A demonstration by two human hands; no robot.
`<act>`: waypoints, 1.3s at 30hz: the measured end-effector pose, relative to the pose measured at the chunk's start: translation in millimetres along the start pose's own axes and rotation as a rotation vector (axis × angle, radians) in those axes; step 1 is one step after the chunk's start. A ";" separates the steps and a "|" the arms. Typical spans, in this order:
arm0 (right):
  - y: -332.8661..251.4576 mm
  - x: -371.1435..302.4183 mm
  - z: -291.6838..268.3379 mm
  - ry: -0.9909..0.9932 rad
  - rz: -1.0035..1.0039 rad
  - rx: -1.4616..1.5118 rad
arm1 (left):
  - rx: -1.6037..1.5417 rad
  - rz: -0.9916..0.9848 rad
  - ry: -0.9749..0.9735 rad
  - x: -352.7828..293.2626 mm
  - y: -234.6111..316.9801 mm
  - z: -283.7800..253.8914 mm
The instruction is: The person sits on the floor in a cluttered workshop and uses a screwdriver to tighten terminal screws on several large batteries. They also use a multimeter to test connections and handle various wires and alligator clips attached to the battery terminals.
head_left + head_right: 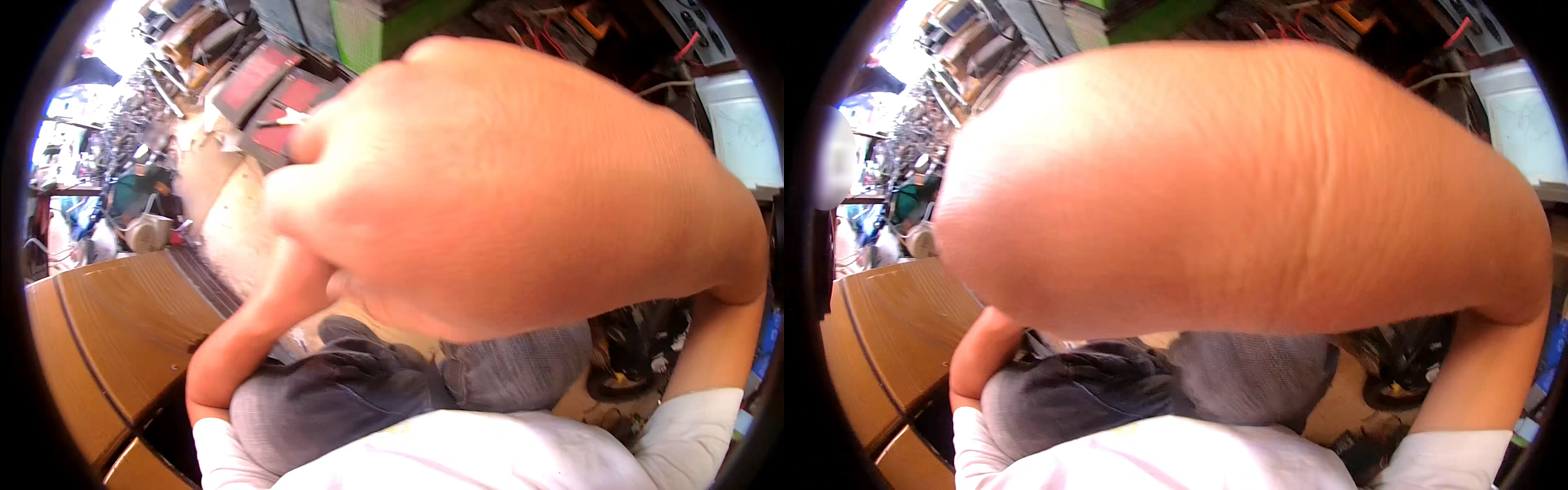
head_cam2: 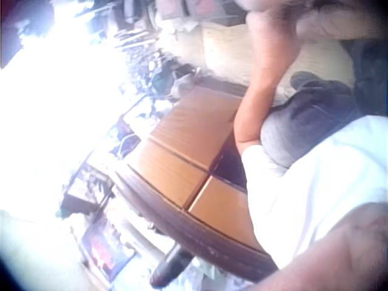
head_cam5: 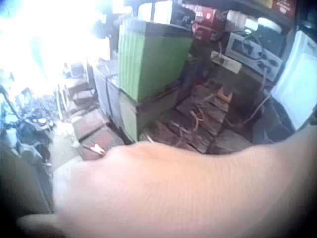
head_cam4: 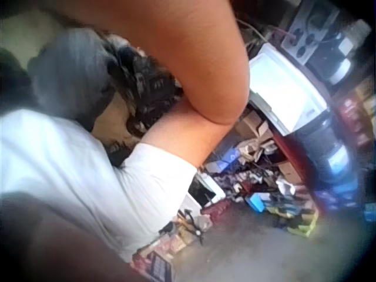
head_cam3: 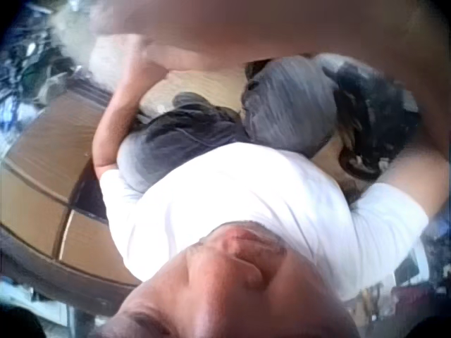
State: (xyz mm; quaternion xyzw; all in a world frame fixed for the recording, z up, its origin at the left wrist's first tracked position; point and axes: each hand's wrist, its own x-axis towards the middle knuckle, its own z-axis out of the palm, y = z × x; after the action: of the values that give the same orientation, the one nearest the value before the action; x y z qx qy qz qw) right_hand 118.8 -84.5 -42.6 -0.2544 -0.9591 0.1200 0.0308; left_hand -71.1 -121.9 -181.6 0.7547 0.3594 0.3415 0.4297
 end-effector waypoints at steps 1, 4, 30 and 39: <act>-3.1 4.4 -4.8 0.016 -0.021 -0.034 | 0.017 0.006 0.011 1.9 2.6 -5.8; -20.2 9.0 -12.8 -0.010 -0.044 -0.071 | -0.011 -0.003 0.064 1.9 13.5 -3.7; -17.7 -14.6 -19.3 -0.036 -0.126 0.182 | 0.539 0.247 -0.063 -5.5 -10.5 11.9; -19.4 -7.9 -20.0 0.012 -0.147 0.166 | 0.626 0.277 -0.008 -3.4 -10.0 13.9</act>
State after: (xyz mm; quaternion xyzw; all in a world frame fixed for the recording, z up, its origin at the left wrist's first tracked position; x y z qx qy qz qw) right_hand 118.8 -100.4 -18.4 -0.1809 -0.9617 0.1950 0.0662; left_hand -63.9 -126.6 -196.8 0.8930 0.3391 0.2667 0.1282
